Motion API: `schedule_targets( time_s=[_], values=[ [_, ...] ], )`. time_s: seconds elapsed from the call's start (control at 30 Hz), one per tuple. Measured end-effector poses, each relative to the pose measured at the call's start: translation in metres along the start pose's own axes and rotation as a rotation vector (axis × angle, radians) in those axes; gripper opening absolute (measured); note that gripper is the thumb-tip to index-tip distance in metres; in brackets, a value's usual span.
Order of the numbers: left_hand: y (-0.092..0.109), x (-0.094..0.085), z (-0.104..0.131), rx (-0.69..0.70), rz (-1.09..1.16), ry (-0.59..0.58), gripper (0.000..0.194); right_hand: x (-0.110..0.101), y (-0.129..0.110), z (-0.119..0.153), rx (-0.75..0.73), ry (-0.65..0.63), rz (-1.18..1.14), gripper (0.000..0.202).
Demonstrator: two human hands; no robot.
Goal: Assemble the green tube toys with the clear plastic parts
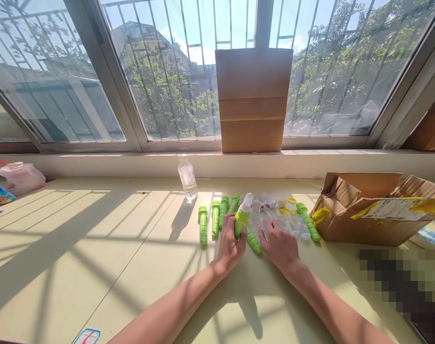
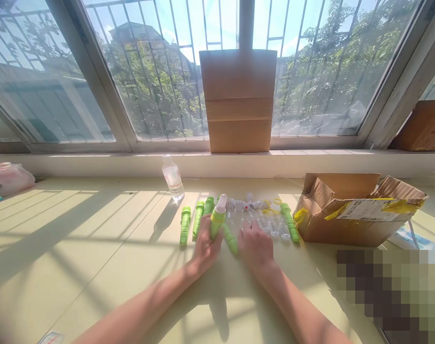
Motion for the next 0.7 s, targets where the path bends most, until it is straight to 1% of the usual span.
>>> schedule_targets(
  time_s=[0.13, 0.2, 0.3, 0.4, 0.5, 0.57, 0.63, 0.7],
  values=[
    [-0.003, 0.002, 0.001, -0.068, -0.056, -0.040, 0.017, 0.002, 0.000, 0.002, -0.063, 0.123, -0.068, 0.025],
    [-0.005, 0.002, 0.002, -0.100, -0.077, -0.050, 0.018, 0.003, -0.001, 0.003, -0.094, 0.156, -0.105, 0.026],
    [-0.007, 0.001, 0.002, -0.117, -0.093, -0.051, 0.017, -0.004, 0.001, 0.002, -0.087, 0.205, -0.192, 0.029],
    [-0.008, 0.002, 0.002, -0.114, -0.116, -0.062, 0.015, -0.020, 0.007, 0.002, -0.037, 0.279, -0.301, 0.031],
    [-0.006, 0.003, 0.002, -0.085, -0.190, -0.076, 0.015, -0.033, 0.016, 0.001, 0.028, 0.320, -0.489, 0.033],
    [-0.002, 0.002, 0.001, -0.061, -0.243, -0.082, 0.019, -0.034, 0.030, 0.000, 0.126, 0.323, -0.662, 0.034],
    [0.001, 0.003, 0.000, -0.044, -0.278, -0.094, 0.024, -0.031, 0.047, -0.001, 0.240, 0.327, -0.841, 0.036],
    [0.003, 0.006, 0.000, -0.033, -0.295, -0.126, 0.032, -0.028, 0.063, -0.001, 0.336, 0.360, -0.999, 0.040]
  ],
)
Point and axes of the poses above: each hand's wrist, its own z-axis away from the middle knuckle, its own x-axis out of the palm, y = z × x, the point moved 10 cm from there along -z, towards the middle knuckle, and after that the axes turned 8 degrees about x, right-handed, at the moved point
